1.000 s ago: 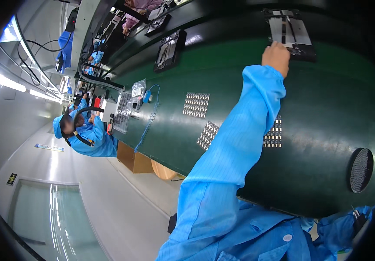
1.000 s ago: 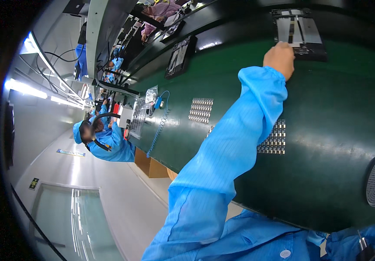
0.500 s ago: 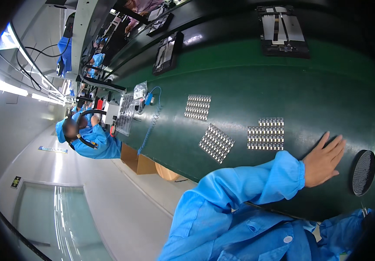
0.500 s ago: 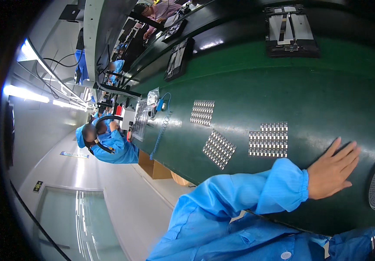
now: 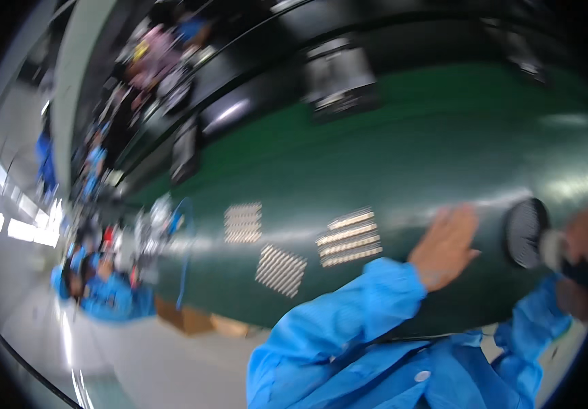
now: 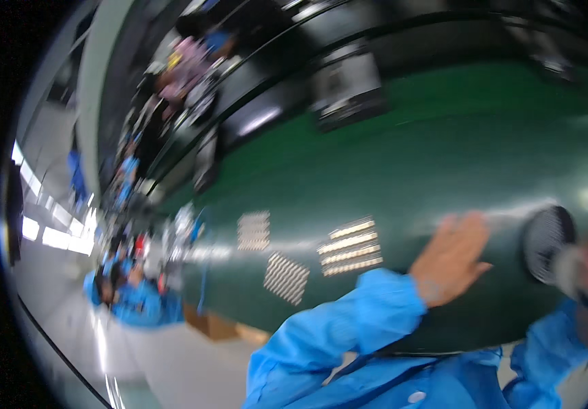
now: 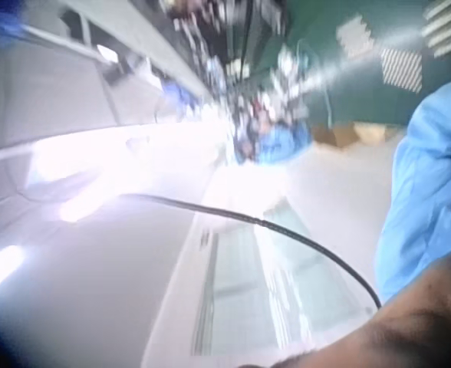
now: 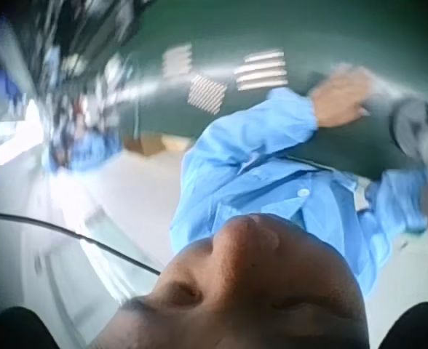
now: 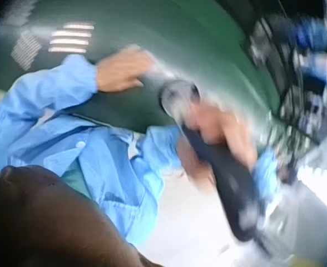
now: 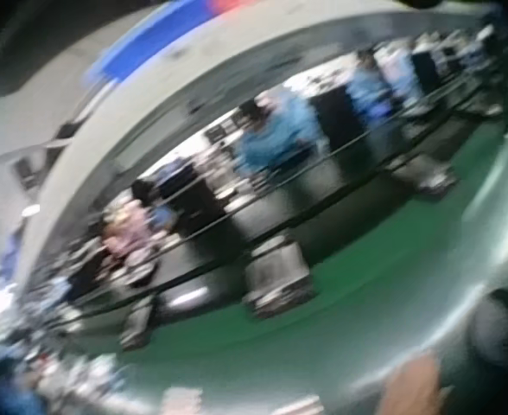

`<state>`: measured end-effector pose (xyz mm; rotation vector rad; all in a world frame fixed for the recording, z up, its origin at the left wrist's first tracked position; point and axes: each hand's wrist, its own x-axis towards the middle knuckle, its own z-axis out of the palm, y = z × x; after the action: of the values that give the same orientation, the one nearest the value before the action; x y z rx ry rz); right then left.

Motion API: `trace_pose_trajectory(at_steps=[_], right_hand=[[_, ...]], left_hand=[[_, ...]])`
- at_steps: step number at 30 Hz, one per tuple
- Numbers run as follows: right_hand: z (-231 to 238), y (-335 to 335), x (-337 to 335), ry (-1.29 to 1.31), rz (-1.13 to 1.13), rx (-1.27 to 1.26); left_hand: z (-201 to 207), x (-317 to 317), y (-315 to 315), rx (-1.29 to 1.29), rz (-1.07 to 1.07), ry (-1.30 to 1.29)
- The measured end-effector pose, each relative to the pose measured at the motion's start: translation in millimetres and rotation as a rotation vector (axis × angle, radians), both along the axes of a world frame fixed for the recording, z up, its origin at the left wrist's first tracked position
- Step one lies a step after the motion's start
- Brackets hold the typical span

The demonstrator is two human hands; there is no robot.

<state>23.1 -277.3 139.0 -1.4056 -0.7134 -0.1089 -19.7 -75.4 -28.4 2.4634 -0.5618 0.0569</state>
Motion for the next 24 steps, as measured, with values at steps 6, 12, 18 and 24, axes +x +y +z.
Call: trace_pose_trajectory(at_steps=[6, 12, 18, 24], right_hand=[[-44.2, -1.6, 10.2, 0.356, -0.102, -0.210], [-57.8, 15.8, 14.8, 0.059, -0.071, 0.075], [-80.1, 6.2, 11.7, 0.250, 0.093, 0.046], [-90.3, 6.0, 14.5, 0.214, 0.156, 0.151]], left_hand=[[24.1, 50.5, 6.8, 0.009, -0.092, -0.127], [23.9, 157.5, -24.4, 0.052, -0.050, -0.262], [44.2, 251.2, -108.2, 0.214, -0.150, -0.206], [36.0, 333.8, -157.5, 0.214, -0.195, -0.470]])
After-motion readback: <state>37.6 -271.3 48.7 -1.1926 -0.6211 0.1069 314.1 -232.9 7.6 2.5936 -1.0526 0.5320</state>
